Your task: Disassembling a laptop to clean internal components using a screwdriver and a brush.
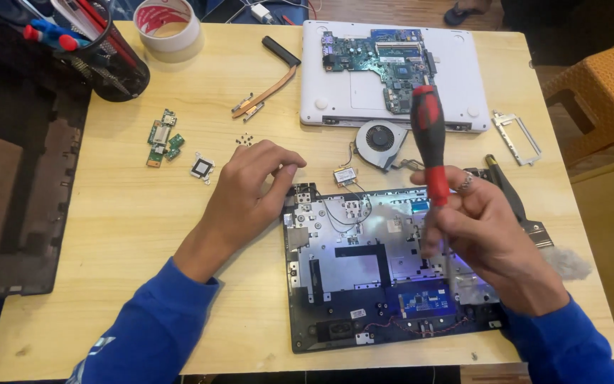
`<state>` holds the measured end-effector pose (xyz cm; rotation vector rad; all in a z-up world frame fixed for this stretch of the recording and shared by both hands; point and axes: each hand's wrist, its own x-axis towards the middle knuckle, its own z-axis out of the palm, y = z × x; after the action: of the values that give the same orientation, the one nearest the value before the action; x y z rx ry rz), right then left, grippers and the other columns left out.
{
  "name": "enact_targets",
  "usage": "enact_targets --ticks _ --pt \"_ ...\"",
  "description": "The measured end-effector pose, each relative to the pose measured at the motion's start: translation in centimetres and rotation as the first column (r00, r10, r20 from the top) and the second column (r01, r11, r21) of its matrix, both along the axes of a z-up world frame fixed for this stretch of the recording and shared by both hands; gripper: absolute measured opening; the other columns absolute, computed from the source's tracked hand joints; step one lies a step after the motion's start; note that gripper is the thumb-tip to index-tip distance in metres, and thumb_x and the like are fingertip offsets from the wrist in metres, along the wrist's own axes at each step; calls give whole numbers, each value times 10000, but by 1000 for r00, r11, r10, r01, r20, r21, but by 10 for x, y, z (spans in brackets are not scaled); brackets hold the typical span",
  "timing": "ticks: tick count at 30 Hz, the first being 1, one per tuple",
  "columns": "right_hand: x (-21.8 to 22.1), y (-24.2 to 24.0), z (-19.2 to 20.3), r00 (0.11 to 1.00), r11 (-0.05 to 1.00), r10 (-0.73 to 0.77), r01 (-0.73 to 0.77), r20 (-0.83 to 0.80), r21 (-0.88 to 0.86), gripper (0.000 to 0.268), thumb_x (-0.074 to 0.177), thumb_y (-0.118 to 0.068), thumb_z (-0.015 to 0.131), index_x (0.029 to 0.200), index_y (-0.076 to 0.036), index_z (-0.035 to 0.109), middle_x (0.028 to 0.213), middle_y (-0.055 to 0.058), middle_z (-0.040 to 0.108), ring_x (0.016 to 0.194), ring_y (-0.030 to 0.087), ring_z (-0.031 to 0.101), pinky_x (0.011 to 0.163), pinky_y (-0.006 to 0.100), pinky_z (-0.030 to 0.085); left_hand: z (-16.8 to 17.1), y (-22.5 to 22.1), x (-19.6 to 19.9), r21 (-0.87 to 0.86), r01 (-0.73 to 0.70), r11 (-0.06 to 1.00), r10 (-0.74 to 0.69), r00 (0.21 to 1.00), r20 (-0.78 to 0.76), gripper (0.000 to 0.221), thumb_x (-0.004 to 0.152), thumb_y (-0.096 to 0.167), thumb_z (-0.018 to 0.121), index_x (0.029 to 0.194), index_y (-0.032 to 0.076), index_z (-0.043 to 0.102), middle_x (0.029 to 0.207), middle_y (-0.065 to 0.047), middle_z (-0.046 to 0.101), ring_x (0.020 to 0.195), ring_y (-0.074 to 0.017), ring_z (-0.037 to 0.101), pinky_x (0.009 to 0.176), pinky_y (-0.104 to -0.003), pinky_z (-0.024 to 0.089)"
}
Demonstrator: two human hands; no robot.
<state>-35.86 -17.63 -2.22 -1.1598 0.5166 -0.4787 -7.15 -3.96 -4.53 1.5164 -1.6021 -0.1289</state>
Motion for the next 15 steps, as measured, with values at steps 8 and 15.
enact_targets --ticks 8,15 --pt "79 29 11 998 948 -54 43 -27 -315 262 944 -15 660 1152 -31 502 905 236 777 855 333 819 795 416 719 3 0 3 186 205 961 -45 777 -628 227 949 163 614 1073 55 771 997 -93 791 948 -144 747 835 -240 579" --pt "125 33 35 945 613 -193 -94 -264 -784 240 890 -126 741 1094 -123 615 720 16 773 670 108 778 593 242 555 0 -1 -1 213 131 968 -48 933 -356 147 834 175 781 965 114 812 859 -28 818 791 -93 737 731 -258 561"
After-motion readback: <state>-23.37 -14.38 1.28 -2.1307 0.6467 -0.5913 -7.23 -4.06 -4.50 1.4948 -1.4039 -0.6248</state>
